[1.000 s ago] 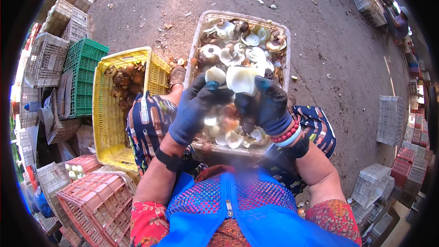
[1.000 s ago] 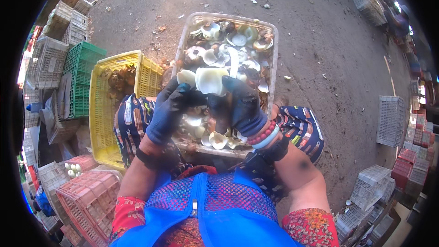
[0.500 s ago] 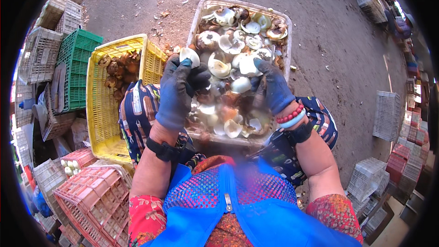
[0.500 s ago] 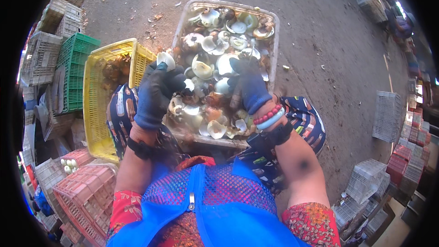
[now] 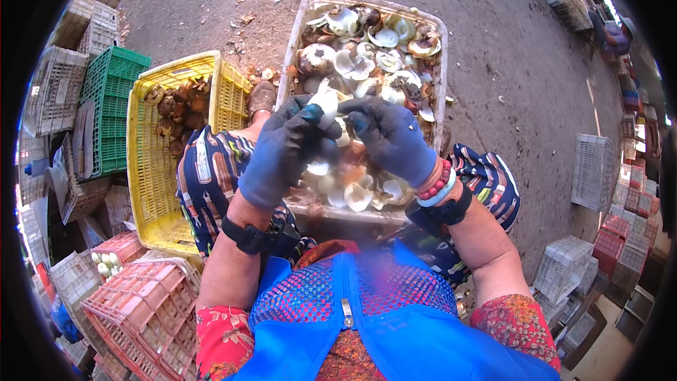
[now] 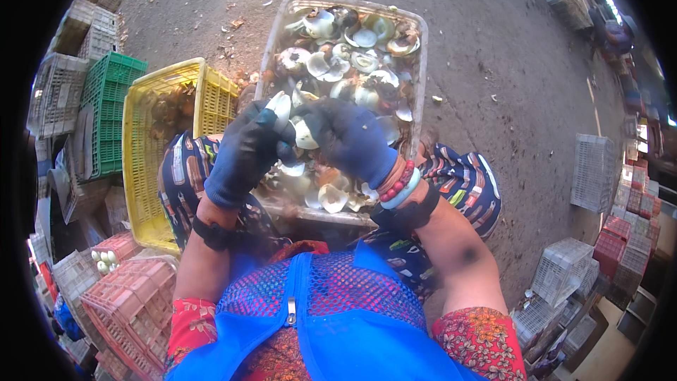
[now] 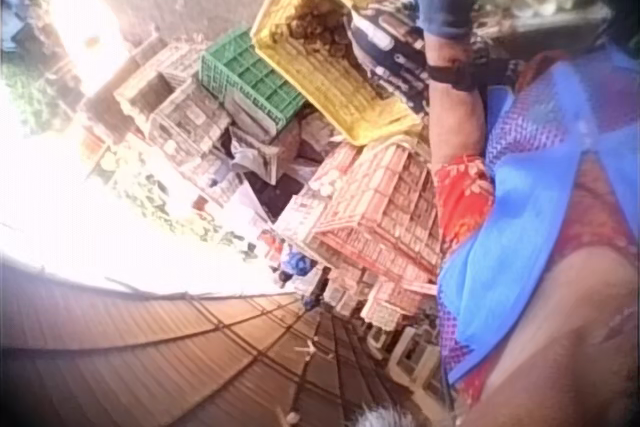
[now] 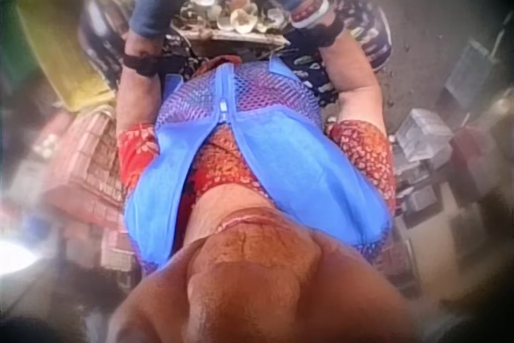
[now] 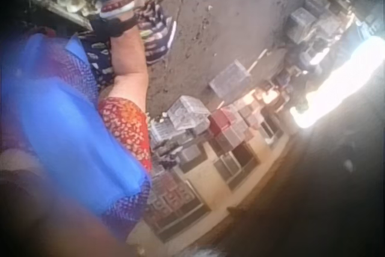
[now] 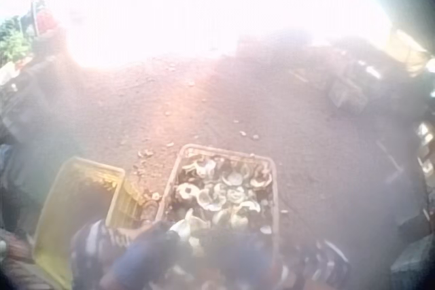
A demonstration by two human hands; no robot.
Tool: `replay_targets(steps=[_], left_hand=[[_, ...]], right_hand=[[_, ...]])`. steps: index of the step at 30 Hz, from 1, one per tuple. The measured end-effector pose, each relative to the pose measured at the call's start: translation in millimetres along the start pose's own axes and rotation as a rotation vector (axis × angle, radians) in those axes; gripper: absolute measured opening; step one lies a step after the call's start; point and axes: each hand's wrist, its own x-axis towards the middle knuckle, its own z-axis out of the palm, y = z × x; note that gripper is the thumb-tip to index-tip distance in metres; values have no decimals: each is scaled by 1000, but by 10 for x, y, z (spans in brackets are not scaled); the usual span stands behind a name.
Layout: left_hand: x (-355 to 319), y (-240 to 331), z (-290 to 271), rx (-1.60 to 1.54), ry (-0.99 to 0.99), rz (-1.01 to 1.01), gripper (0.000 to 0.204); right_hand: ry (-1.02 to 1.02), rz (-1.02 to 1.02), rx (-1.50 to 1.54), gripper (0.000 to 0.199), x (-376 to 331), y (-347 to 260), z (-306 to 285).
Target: The recorder is peeling onions using a small knife and placing the peeled onions into a crate while sitting in a workspace.
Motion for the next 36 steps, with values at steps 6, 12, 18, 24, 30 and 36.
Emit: replay_targets(steps=[6, 12, 18, 24, 30, 36], left_hand=[[-19, 9, 129, 104, -40, -2, 23], [-65, 77, 120, 168, -147, -36, 25], [-5, -63, 6, 719, -156, 181, 26], [-82, -94, -85, 404, -277, 191, 31], [-168, 95, 19, 202, -233, 12, 38], [-236, 97, 126, -30, -324, 79, 41]], right_hand=[[3, -421, -338, 32, 8, 63, 3], [57, -425, -333, 36, -33, 128, 36], [124, -463, -538, 31, 77, 283, -43], [99, -152, -755, 22, 112, 287, -17], [248, -153, -669, 19, 188, 408, -123], [105, 87, -571, 18, 210, 393, -70]])
